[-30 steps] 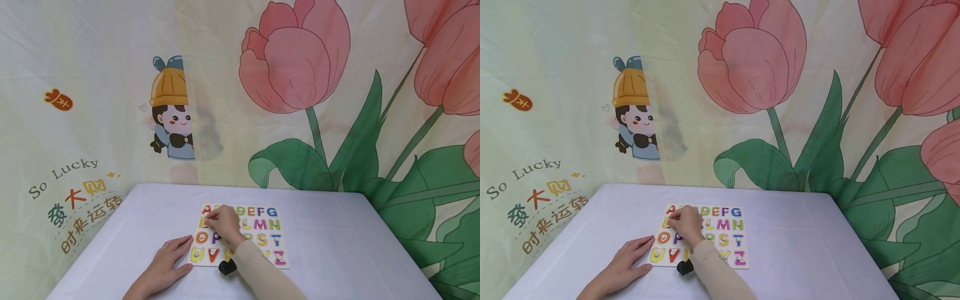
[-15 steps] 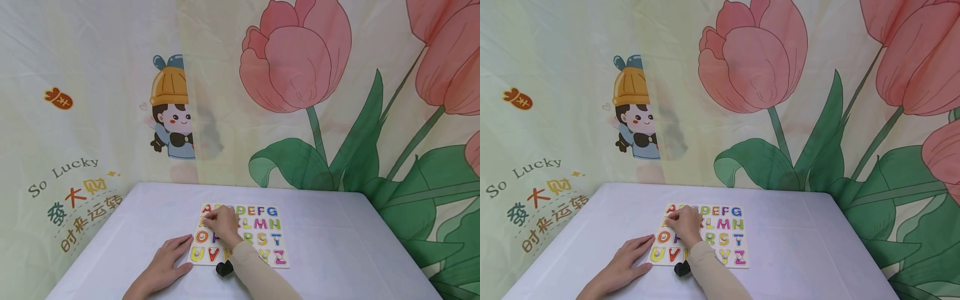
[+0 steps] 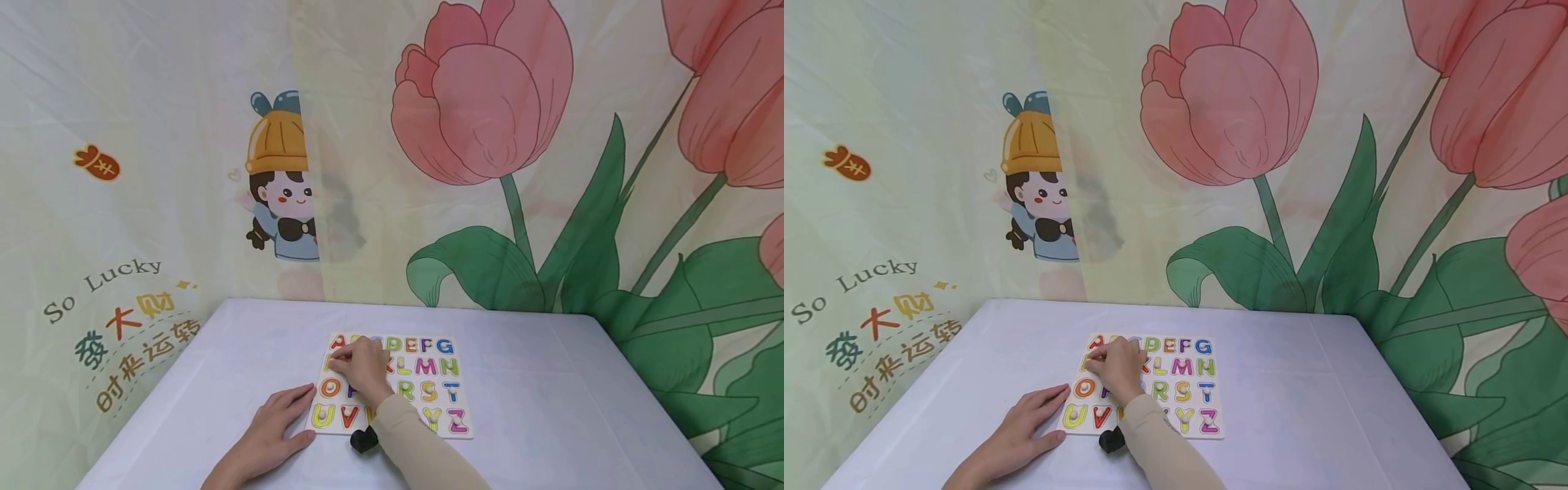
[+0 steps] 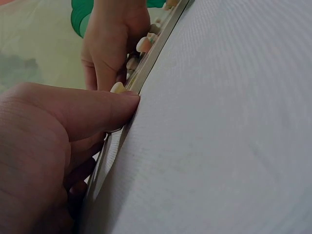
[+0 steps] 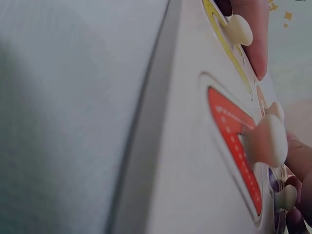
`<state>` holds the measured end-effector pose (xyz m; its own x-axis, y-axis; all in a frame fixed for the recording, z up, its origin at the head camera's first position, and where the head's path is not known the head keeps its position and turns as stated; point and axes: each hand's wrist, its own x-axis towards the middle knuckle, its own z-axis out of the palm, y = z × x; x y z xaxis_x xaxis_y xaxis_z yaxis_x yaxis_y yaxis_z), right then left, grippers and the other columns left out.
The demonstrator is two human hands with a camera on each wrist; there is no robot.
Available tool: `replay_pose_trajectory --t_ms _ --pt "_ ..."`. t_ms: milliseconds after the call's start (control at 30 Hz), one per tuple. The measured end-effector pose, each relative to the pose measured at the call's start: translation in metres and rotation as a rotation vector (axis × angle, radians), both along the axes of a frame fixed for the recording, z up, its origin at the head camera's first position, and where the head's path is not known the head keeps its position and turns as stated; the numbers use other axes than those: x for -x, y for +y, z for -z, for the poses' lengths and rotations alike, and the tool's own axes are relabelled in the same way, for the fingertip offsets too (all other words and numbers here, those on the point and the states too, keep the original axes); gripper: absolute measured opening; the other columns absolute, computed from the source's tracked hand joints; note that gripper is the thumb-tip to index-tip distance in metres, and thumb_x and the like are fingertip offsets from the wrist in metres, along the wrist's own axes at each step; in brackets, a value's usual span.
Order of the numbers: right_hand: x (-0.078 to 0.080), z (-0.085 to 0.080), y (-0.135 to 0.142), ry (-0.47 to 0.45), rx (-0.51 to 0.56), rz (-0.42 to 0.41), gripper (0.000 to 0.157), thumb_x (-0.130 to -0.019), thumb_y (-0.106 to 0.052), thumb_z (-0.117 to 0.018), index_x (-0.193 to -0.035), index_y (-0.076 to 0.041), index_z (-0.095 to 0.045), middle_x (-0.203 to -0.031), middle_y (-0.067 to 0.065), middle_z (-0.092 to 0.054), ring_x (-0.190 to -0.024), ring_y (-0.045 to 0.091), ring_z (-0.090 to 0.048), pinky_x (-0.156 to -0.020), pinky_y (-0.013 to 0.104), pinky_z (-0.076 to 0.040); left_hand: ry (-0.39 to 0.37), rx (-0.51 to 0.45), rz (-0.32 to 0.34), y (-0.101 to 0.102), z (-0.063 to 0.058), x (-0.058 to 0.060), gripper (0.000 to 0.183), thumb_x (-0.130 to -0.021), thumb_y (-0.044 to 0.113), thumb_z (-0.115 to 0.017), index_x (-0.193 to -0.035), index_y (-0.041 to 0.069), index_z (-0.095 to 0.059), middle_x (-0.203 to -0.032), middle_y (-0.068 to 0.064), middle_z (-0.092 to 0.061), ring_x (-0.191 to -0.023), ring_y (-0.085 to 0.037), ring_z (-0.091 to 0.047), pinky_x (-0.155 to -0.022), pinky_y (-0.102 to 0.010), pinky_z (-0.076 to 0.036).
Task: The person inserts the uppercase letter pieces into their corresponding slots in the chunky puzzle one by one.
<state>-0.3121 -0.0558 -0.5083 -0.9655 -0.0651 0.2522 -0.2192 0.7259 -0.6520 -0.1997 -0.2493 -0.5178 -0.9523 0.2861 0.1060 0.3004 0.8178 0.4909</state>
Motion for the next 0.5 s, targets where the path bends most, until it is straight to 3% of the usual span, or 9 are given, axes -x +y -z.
replay_pose_trajectory --t_ms 233,500 --pt "0.0 -0.003 0.004 0.002 -0.012 -0.039 0.016 -0.085 -0.039 -0.09 -0.099 -0.031 -0.088 -0.095 -0.009 -0.062 -0.091 0.016 -0.046 -0.086 0.047 -0.037 -0.02 0.003 -0.01 0.002 -0.003 0.002 0.077 -0.094 0.048 -0.076 -0.16 0.017 -0.051 -0.162 0.002 -0.047 -0.149 -0.028 -0.038 -0.111 -0.06 -0.036" --pt "-0.003 -0.021 0.032 -0.023 -0.033 -0.168 0.024 -0.095 -0.033 -0.082 -0.118 -0.025 -0.084 -0.1 -0.005 -0.07 -0.094 0.014 -0.054 -0.085 0.037 -0.044 -0.001 0.01 -0.005 0.002 -0.003 -0.001 0.077 -0.093 0.046 -0.077 -0.159 0.015 -0.052 -0.162 0.001 -0.048 -0.148 -0.029 -0.04 -0.11 -0.059 -0.039"
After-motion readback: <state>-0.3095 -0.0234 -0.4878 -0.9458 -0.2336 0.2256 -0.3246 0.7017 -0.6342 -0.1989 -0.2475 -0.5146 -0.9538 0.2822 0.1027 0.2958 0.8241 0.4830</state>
